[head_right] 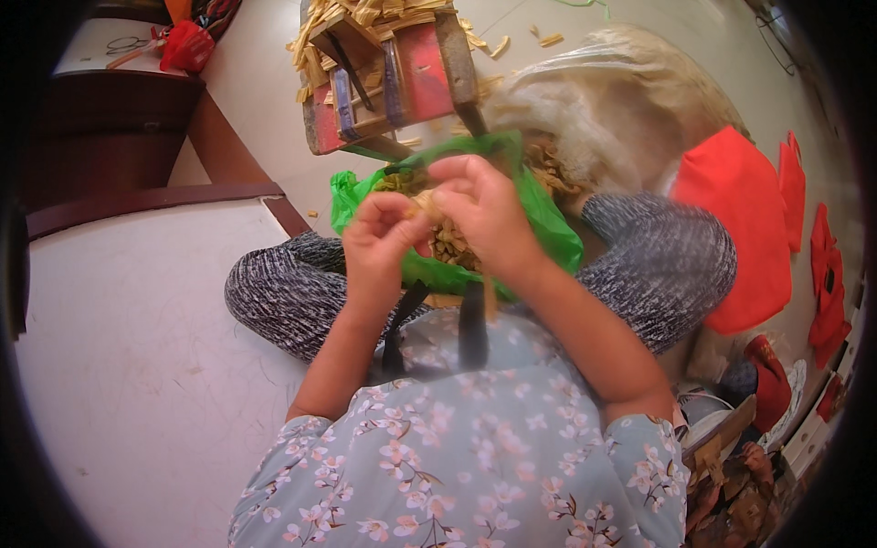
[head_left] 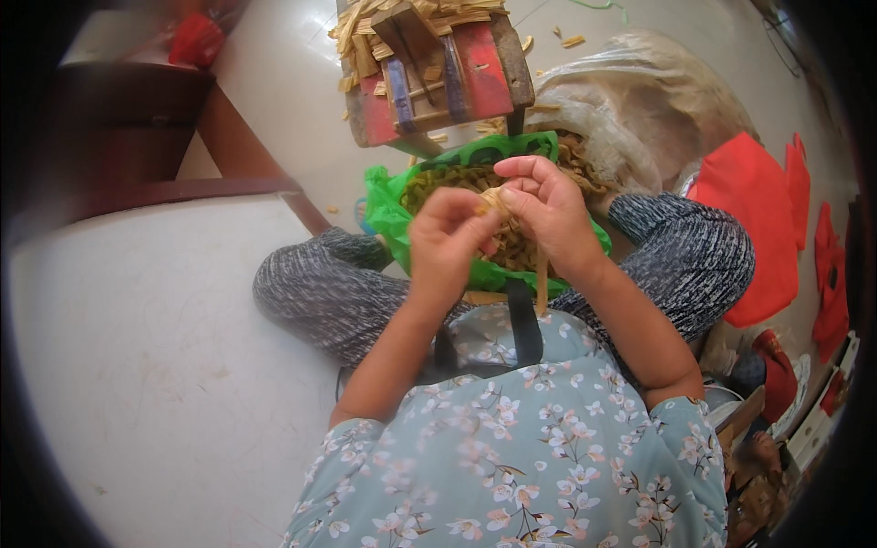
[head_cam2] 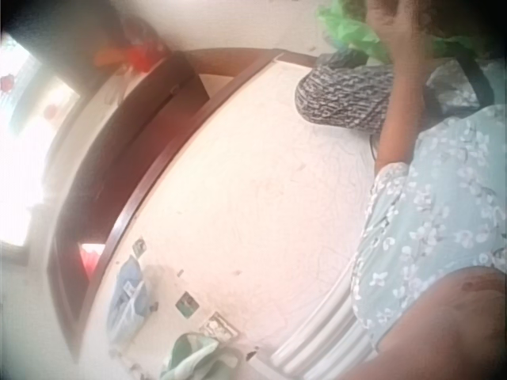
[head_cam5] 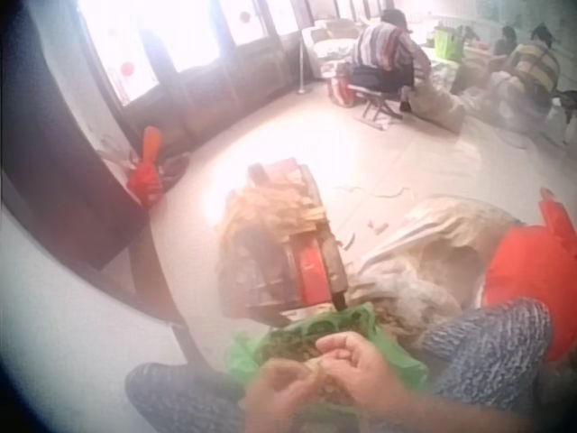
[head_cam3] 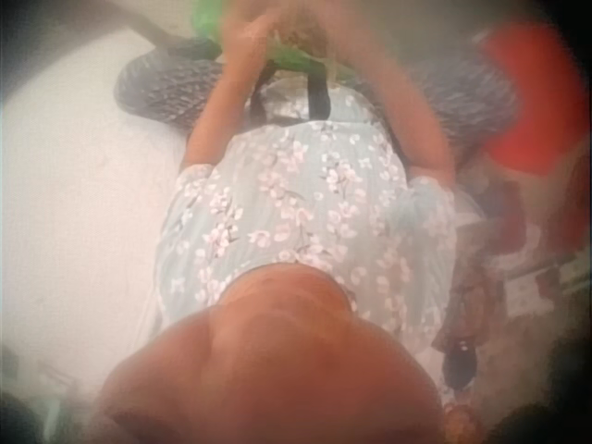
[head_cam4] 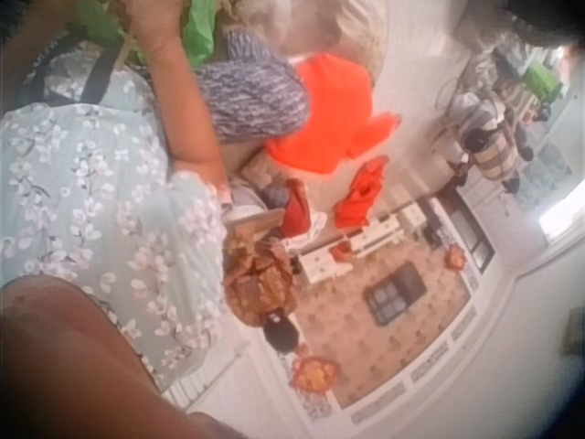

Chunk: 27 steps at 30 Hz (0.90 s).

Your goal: The person ties individual sticks of dried bean curd into knots by hand and places the finished knots into a green bag.

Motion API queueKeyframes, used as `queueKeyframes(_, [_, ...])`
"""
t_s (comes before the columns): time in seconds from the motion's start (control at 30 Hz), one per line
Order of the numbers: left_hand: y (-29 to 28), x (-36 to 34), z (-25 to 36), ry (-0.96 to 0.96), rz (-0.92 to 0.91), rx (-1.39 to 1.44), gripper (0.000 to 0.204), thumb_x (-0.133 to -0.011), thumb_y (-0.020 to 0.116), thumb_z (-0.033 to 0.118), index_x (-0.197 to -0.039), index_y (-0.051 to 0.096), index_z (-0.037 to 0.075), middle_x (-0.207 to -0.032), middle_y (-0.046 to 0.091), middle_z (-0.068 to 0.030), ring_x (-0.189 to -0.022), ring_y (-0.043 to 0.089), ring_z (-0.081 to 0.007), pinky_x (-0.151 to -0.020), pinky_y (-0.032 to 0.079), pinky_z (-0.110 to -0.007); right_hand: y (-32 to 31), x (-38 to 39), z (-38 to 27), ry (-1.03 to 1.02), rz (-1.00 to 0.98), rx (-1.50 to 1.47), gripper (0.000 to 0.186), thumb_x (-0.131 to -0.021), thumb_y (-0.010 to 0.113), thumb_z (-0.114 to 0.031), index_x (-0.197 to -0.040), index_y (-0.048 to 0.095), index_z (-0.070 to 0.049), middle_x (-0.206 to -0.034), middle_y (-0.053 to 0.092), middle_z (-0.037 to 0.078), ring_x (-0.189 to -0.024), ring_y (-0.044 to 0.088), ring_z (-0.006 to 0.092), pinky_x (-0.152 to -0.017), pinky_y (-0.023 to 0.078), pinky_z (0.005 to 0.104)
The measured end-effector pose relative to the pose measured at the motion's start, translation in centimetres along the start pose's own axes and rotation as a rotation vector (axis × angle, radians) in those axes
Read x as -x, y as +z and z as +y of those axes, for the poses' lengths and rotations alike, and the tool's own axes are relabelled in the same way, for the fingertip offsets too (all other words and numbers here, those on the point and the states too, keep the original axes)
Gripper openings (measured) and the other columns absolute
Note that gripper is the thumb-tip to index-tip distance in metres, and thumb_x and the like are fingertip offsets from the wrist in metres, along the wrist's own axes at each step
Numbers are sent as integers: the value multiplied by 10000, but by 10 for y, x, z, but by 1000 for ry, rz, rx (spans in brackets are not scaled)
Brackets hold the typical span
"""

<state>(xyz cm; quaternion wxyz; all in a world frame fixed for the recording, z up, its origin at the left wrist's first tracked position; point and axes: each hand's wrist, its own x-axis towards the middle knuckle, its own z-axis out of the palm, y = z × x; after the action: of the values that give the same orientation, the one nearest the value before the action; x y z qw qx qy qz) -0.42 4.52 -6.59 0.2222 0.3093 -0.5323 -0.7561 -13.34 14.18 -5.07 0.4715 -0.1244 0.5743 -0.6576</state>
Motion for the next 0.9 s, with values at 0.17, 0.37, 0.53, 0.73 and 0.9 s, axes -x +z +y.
queueKeyframes(0.17, [-31, -23, -9, -247, 180, 467, 108, -894, 695, 68, -935, 596, 58, -795, 628, -29, -645, 602, -118, -542, 471, -206, -9, 19, -1, 60, -171, 386, 234, -951, 623, -131, -1119, 622, 33, -771, 630, 11, -716, 571, 76, -639, 474, 268])
queueKeyframes(0.37, [-43, -23, -8, -260, 21, 410, 83, -943, 659, 98, -976, 601, 48, -802, 613, -33, -673, 596, -107, -627, 513, -234, -21, 19, 0, -182, -212, 683, 149, -944, 640, -141, -997, 686, -9, -680, 638, 59, -581, 585, 147, -557, 463, 305])
queueKeyframes(0.53, [-47, -22, 11, 67, 59, -180, 149, -943, 650, 124, -1071, 625, 50, -864, 643, -44, -804, 624, -142, -764, 551, -294, -30, 21, -8, -438, -138, 1054, 143, -921, 652, -223, -890, 666, -85, -687, 633, 160, -630, 638, 353, -563, 483, 431])
queueKeyframes(0.73, [-27, -12, 20, 823, -509, -1338, 190, -771, 661, 130, -956, 636, 91, -860, 606, -54, -864, 609, -235, -991, 467, -453, -29, 21, -6, -616, -308, 1224, 194, -894, 659, -248, -774, 594, -111, -616, 603, 121, -581, 631, 333, -516, 470, 440])
queueKeyframes(0.9, [-37, 14, 14, 882, -600, -1359, 105, -773, 644, 186, -830, 593, 113, -759, 527, -28, -823, 589, -216, -969, 478, -442, -46, 45, -2, -545, -580, 1287, 166, -859, 660, -227, -761, 578, -120, -570, 580, 93, -540, 629, 305, -483, 467, 436])
